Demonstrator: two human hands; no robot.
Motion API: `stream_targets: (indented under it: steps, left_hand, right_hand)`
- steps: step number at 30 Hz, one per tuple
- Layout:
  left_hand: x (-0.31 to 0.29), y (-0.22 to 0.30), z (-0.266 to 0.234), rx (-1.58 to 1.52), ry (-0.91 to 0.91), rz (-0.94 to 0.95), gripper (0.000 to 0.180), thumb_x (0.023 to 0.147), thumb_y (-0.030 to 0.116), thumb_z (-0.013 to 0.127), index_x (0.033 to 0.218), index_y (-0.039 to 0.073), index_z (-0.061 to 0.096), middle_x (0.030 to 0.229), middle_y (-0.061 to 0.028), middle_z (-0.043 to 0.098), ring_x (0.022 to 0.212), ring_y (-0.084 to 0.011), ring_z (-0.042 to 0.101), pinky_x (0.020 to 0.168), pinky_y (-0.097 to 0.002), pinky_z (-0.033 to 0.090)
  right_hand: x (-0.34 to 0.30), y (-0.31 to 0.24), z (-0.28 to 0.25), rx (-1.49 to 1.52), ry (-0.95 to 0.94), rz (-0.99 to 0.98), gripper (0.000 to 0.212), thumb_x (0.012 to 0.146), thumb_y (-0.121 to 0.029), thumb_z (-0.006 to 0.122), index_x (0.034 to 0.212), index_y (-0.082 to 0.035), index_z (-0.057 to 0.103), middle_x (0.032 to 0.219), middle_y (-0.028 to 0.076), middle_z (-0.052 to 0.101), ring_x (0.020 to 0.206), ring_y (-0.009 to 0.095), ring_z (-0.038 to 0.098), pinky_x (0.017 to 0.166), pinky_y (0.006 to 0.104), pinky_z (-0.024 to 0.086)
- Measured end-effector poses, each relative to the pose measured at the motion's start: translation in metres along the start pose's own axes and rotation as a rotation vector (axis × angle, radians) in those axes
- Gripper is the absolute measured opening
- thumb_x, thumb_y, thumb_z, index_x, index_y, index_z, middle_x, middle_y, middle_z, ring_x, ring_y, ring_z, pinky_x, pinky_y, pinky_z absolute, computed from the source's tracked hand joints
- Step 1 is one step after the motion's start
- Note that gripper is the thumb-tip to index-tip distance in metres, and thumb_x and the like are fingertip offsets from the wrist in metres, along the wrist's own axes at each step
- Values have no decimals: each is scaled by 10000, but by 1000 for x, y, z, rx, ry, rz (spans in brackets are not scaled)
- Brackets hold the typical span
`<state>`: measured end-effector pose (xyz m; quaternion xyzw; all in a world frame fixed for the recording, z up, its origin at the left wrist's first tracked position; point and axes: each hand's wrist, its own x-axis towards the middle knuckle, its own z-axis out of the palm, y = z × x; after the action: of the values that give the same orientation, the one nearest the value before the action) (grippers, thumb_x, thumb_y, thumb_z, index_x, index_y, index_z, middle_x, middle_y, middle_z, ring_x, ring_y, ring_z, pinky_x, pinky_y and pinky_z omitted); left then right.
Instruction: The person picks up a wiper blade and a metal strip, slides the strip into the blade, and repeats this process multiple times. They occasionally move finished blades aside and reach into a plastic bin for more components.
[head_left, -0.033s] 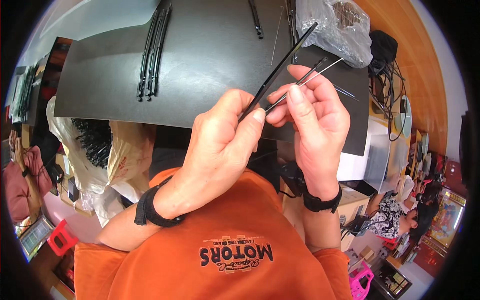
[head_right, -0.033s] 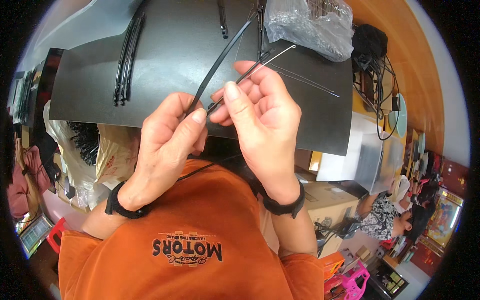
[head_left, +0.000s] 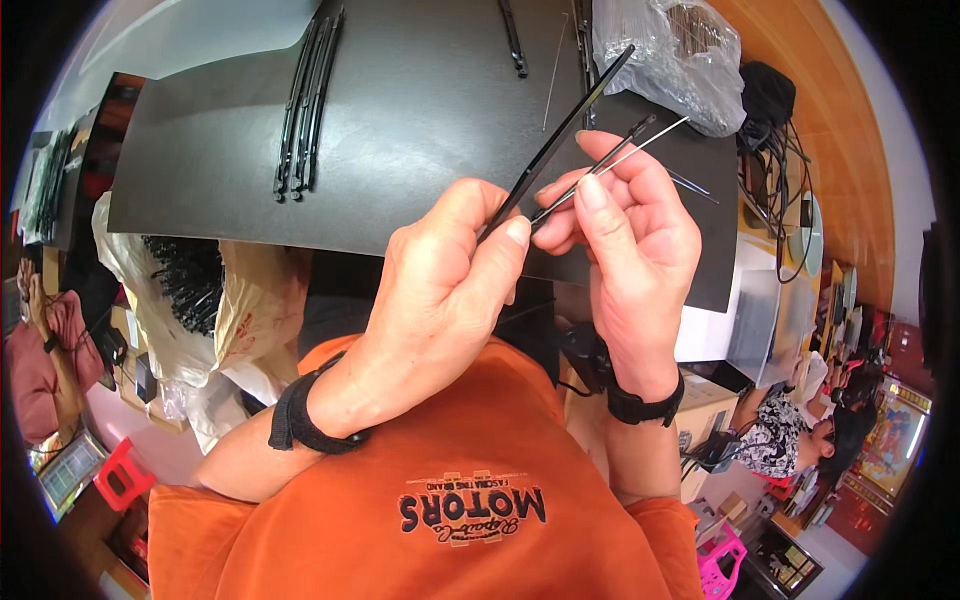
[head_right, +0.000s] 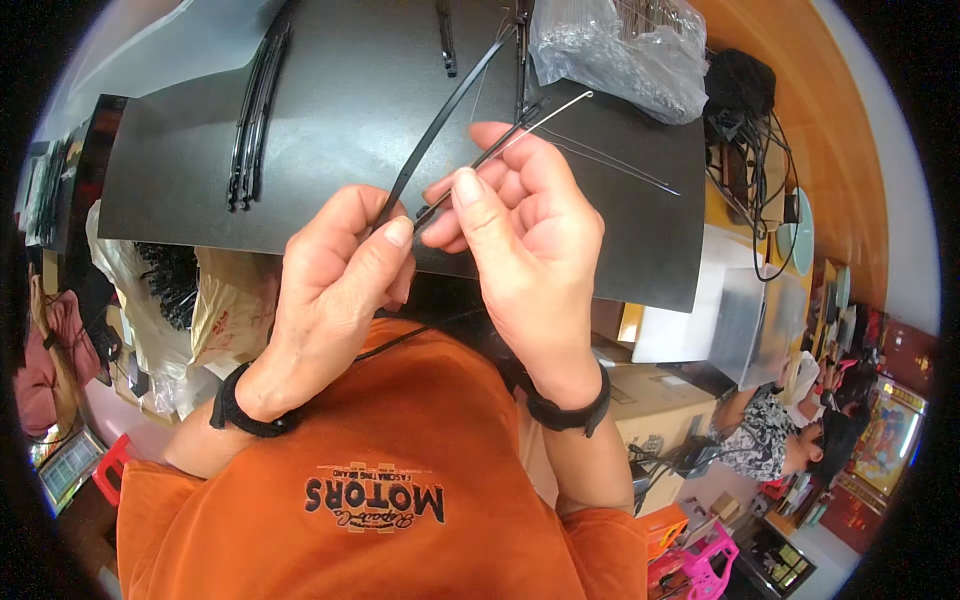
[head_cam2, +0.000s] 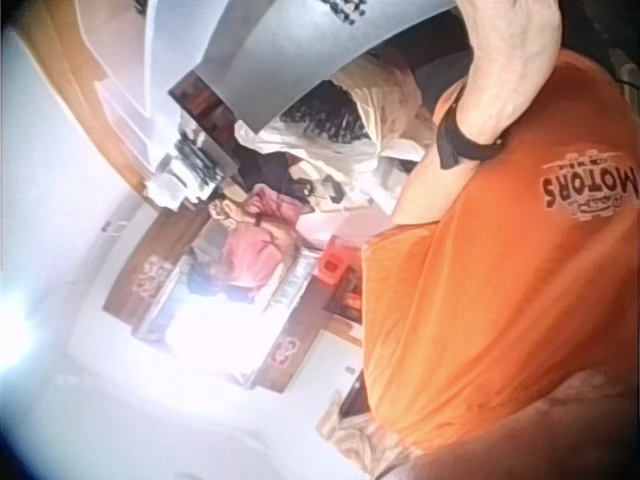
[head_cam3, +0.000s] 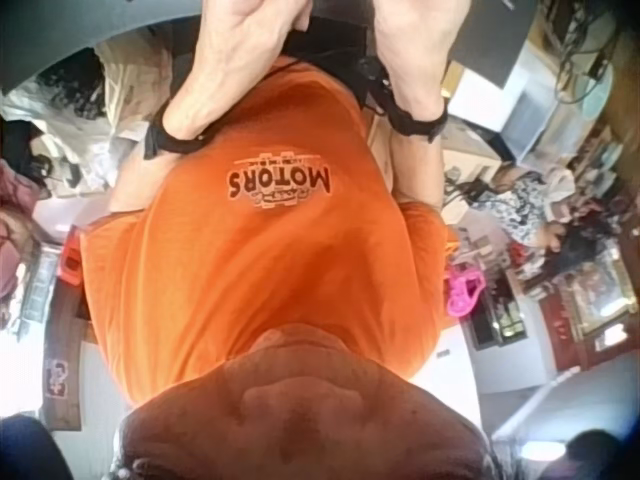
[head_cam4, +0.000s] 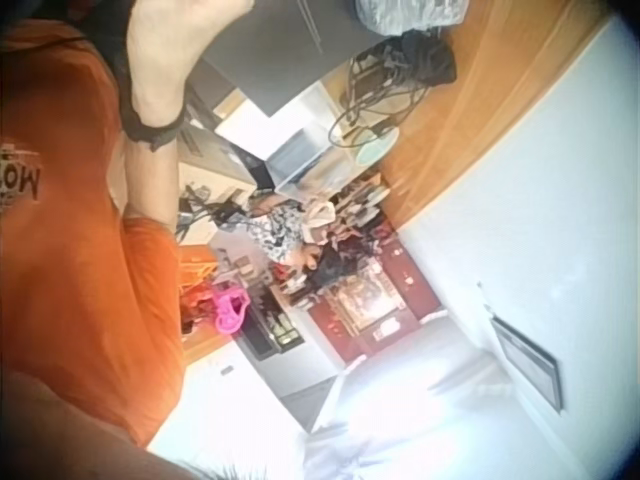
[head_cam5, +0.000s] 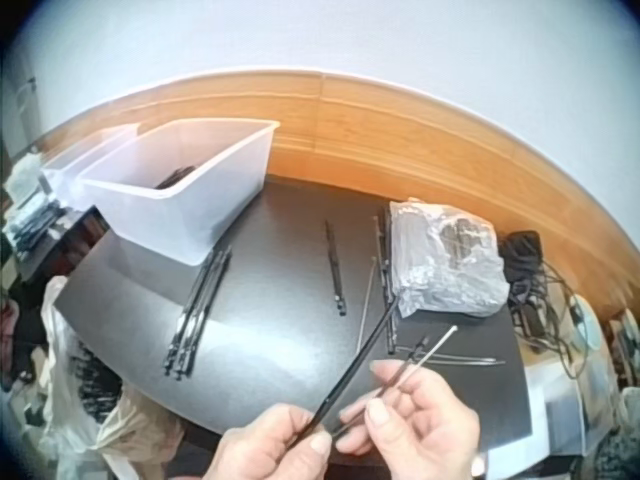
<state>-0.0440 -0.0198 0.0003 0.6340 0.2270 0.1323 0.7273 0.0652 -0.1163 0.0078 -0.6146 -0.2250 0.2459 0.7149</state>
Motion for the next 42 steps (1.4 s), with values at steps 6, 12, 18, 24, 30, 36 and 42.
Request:
stream_targets:
  steps: [6,12,18,24,30,36,42]
  left_hand:
    - [-1,-3,-2,-7,0,-38,156,959,155,490,933,3,510,692,10,497,590,-41,433,530,-190,357]
    - [-7,-7,-1,109,-10,73,87,938,86,488,917,3,499,704,27,483,599,-29,421,533,-188,354]
    - [-10,0,0,-9,1,2,53,922,55,489,905,4,491,725,28,483,614,-24,410,538,-186,351]
    - [-8,-6,1,7,15,23,44,916,44,489,901,4,499,726,49,465,645,-13,386,559,-180,335]
    - [-7,-5,1,72,17,49,32,908,36,492,904,9,509,736,73,448,649,-4,365,557,-180,317]
    - [-7,11,-15,-62,-37,-10,255,939,135,479,1115,-15,585,691,84,434,600,-2,338,522,-177,278]
    - [0,12,-98,422,484,177,296,913,129,534,1130,-68,578,950,-99,661,885,-122,581,798,-259,455]
  right_hand:
    - [-4,-1,-4,58,-11,-1,175,894,-15,569,1033,39,477,800,122,618,597,78,554,544,175,461]
    - [-6,0,-3,32,-35,-22,175,896,-18,568,1035,39,477,780,103,610,575,73,540,525,183,446]
    - [-14,-2,0,-22,-18,-46,239,890,-22,581,1082,55,461,786,84,596,600,76,551,554,182,458]
    - [-18,2,-3,-4,-39,-63,295,876,-12,593,1112,48,427,842,97,590,639,78,556,565,188,467]
    - [-20,1,1,-52,-18,-22,265,875,-1,588,1081,33,425,822,80,576,633,57,533,556,184,460]
    - [-11,-7,5,-123,-57,-63,304,891,-21,571,1153,58,439,848,81,593,675,73,560,611,192,478]
    - [4,-15,0,-231,-84,38,233,903,-81,575,1091,35,502,848,79,612,690,76,568,611,208,485]
